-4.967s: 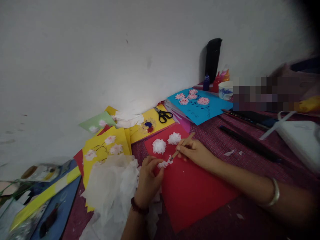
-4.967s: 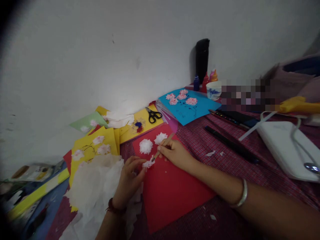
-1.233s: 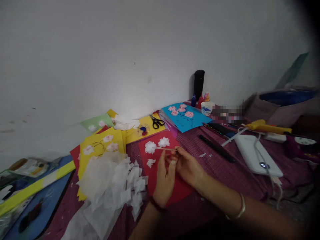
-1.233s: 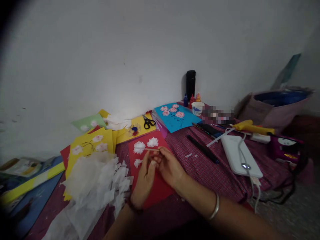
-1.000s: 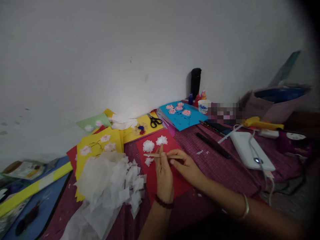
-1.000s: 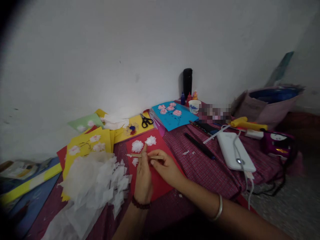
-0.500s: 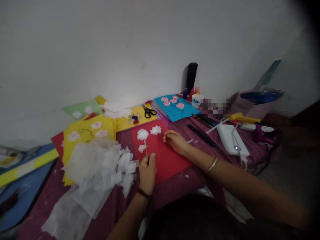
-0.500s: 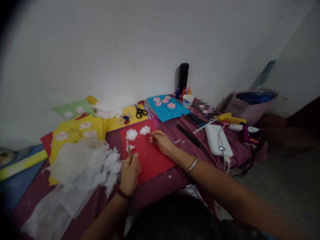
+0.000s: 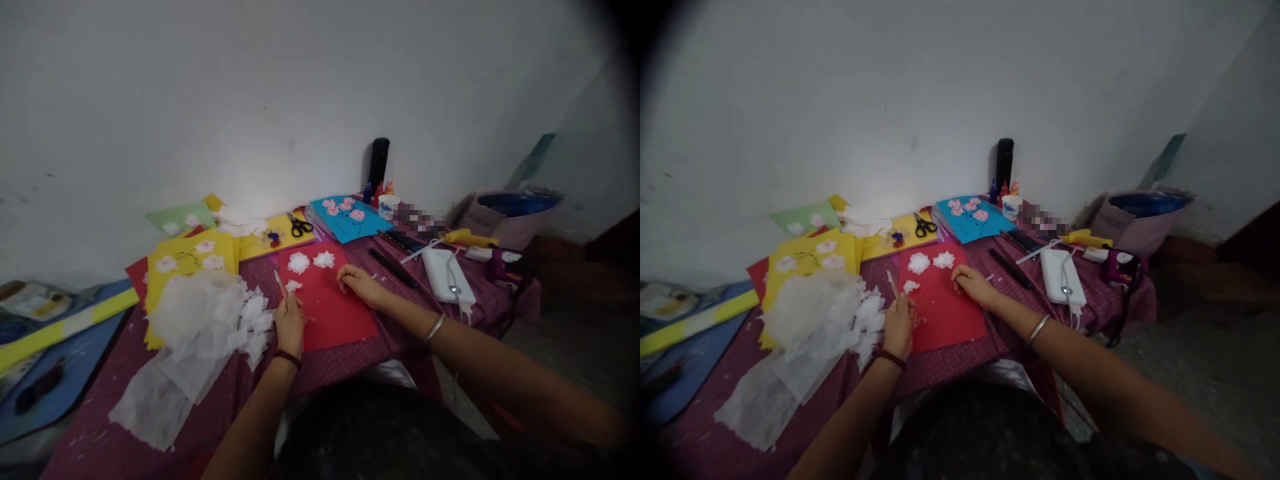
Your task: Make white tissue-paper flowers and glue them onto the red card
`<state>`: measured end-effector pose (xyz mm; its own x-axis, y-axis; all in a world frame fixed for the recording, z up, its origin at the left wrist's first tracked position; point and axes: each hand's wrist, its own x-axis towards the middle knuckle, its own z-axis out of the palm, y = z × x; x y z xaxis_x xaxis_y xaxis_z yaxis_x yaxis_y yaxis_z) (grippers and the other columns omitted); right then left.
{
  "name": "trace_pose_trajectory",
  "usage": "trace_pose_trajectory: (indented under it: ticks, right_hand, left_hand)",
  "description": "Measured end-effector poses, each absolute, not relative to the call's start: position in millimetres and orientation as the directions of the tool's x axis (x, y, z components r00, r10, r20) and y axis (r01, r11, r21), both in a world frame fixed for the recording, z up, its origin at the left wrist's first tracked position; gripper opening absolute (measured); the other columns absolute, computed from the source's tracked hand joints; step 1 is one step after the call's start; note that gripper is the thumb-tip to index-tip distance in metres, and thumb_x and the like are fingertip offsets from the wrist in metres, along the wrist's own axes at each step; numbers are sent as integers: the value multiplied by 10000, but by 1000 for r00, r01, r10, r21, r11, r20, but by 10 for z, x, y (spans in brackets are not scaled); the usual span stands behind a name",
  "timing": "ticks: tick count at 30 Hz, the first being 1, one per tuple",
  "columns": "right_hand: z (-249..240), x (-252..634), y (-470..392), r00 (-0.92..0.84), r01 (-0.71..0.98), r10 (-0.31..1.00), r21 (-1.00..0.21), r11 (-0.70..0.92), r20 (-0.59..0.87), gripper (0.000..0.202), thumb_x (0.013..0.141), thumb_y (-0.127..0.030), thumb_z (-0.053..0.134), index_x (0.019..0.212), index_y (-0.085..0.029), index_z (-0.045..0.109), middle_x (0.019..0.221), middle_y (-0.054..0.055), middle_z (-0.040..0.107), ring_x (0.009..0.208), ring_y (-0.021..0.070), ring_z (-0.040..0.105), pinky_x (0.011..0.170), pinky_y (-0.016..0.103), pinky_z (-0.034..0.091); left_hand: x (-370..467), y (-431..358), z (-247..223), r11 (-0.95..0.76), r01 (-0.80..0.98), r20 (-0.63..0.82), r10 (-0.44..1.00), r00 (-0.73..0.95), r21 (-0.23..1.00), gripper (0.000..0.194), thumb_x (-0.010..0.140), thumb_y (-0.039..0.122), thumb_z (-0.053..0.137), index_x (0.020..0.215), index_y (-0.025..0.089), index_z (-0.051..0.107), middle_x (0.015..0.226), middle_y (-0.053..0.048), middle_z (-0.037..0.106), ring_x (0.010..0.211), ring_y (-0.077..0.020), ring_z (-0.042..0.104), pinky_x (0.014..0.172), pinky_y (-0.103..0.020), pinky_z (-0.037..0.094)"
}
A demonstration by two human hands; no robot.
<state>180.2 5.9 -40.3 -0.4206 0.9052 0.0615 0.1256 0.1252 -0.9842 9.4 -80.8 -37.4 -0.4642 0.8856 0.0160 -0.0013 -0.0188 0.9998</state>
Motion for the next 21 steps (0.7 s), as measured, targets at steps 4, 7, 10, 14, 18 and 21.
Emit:
trace_pose_trajectory:
  ticks: [4,7,10,14,18,21]
  right_hand:
    - [-422,1816,69,-456,141,885,-973,182,99,283,921,-302,561,1164,-157,560,1136,76,606,925,202,627,773,398,539]
    - [-459,1829,45,-478,188,874,-962,199,88,276,921,-301,561,1156,-157,565,1134,75,607,928,202,626,779,400,536]
    - [-480,1862,-7,-499,231,864,-952,199,59,272,918,-297,565,1152,-160,570,1152,76,602,955,210,618,803,413,527]
    - [-424,2018,-144,-506,211,861,-962,174,45,257,917,-294,567,1135,-159,578,1140,74,606,950,206,618,801,409,526]
    - [-291,2292,-369,-474,58,879,-995,86,48,159,905,-276,584,971,-135,618,928,28,642,767,150,624,687,329,531]
    - [-164,2455,-531,-390,-164,920,-986,-20,47,91,851,-187,618,764,-161,610,667,-47,581,583,96,536,620,257,493]
  left_hand:
    - [103,-611,-342,-99,249,162,955,-250,963,400,890,481,484,641,167,504,542,57,488,473,-93,477,485,-232,405]
    - [91,-472,-388,-130,371,188,974,-126,920,349,895,413,539,663,152,538,584,54,505,518,-93,488,549,-250,431]
    - [64,-415,-457,-118,425,175,980,-98,898,339,915,409,510,701,149,550,609,49,511,537,-97,497,570,-262,444]
    - [49,-411,-480,-106,443,172,979,-110,890,380,934,430,461,687,153,540,591,50,500,528,-100,493,564,-262,437]
    - [58,-405,-451,-106,424,177,976,-131,899,404,935,445,444,661,158,522,569,52,493,511,-100,488,540,-253,416]
    - [61,-403,-428,-98,372,154,980,-125,923,425,922,464,422,634,167,517,553,39,504,489,-102,483,498,-235,388]
